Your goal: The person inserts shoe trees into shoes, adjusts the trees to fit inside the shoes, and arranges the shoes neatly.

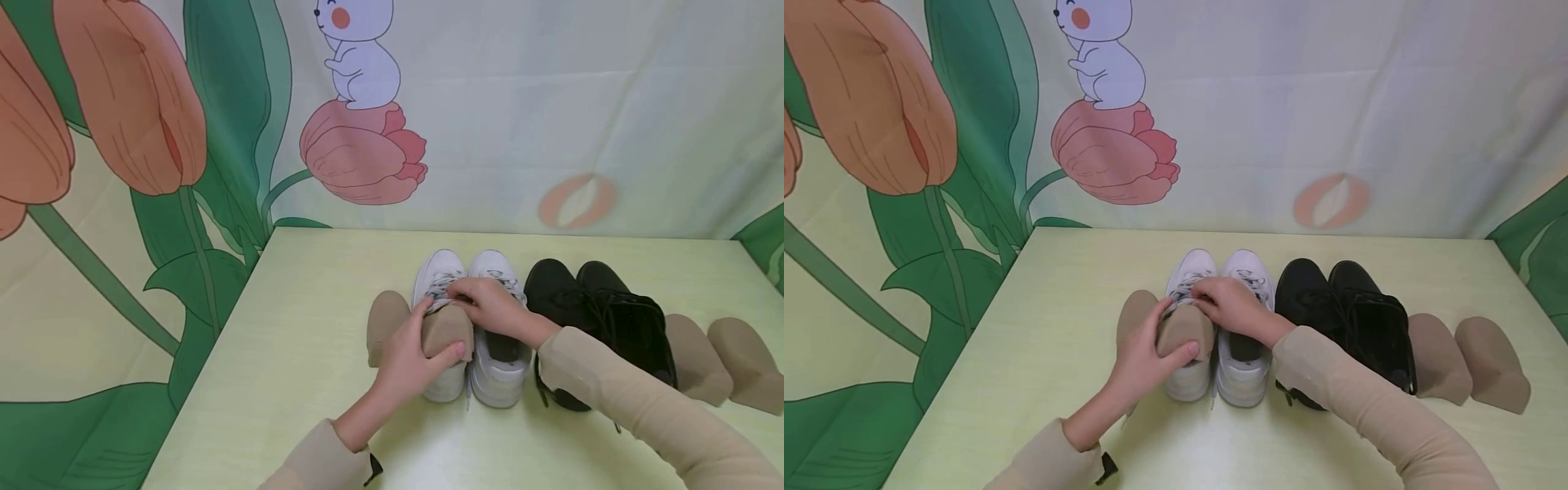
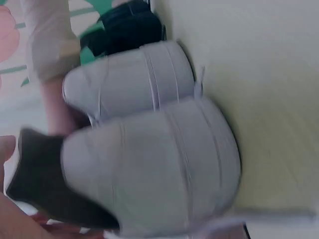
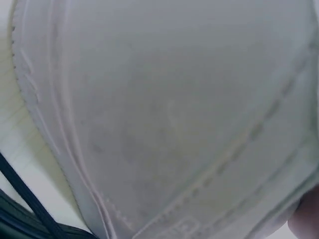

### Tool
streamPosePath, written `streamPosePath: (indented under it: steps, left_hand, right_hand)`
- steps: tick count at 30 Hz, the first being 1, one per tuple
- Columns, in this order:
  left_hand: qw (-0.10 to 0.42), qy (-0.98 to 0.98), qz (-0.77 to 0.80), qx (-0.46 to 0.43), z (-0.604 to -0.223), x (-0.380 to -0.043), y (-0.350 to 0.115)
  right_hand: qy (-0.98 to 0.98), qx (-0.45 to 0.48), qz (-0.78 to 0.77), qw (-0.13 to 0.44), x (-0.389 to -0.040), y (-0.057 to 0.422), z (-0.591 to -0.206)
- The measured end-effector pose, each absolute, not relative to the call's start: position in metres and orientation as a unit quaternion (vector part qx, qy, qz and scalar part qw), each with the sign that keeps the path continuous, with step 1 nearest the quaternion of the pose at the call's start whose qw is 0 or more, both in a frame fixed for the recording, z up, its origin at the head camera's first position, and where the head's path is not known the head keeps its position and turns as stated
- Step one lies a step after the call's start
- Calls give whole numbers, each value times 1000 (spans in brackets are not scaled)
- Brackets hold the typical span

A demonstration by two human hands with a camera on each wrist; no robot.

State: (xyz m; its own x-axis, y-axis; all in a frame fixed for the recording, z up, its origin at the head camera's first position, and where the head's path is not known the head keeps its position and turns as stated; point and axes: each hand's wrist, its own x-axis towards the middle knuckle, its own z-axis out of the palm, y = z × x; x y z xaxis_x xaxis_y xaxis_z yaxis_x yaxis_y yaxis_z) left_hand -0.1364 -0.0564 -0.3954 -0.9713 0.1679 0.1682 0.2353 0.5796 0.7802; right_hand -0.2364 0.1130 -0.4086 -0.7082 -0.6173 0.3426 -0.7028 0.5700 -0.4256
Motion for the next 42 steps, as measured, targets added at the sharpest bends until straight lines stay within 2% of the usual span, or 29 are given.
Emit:
streamPosePath:
  steps: [10, 21, 34, 38, 42]
  left_hand:
    - [156, -901, -388, -113, -397, -128, -31]
    - [208, -909, -321, -165, -395, -134, -28]
    - [218, -921, -270, -180, -396, -138, -24]
    - [189, -919, -294, -185, -398, -138, -28]
    - [151, -914, -346, -150, -401, -135, -32]
  right_hand:
    - [-892, 359, 258, 92, -235, 111, -409]
    - [-882, 357, 298, 70, -236, 113, -410]
    - [-877, 359, 312, 60, -237, 116, -407]
    - [-879, 359, 308, 61, -237, 115, -406]
    - [-885, 353, 297, 65, -237, 113, -407]
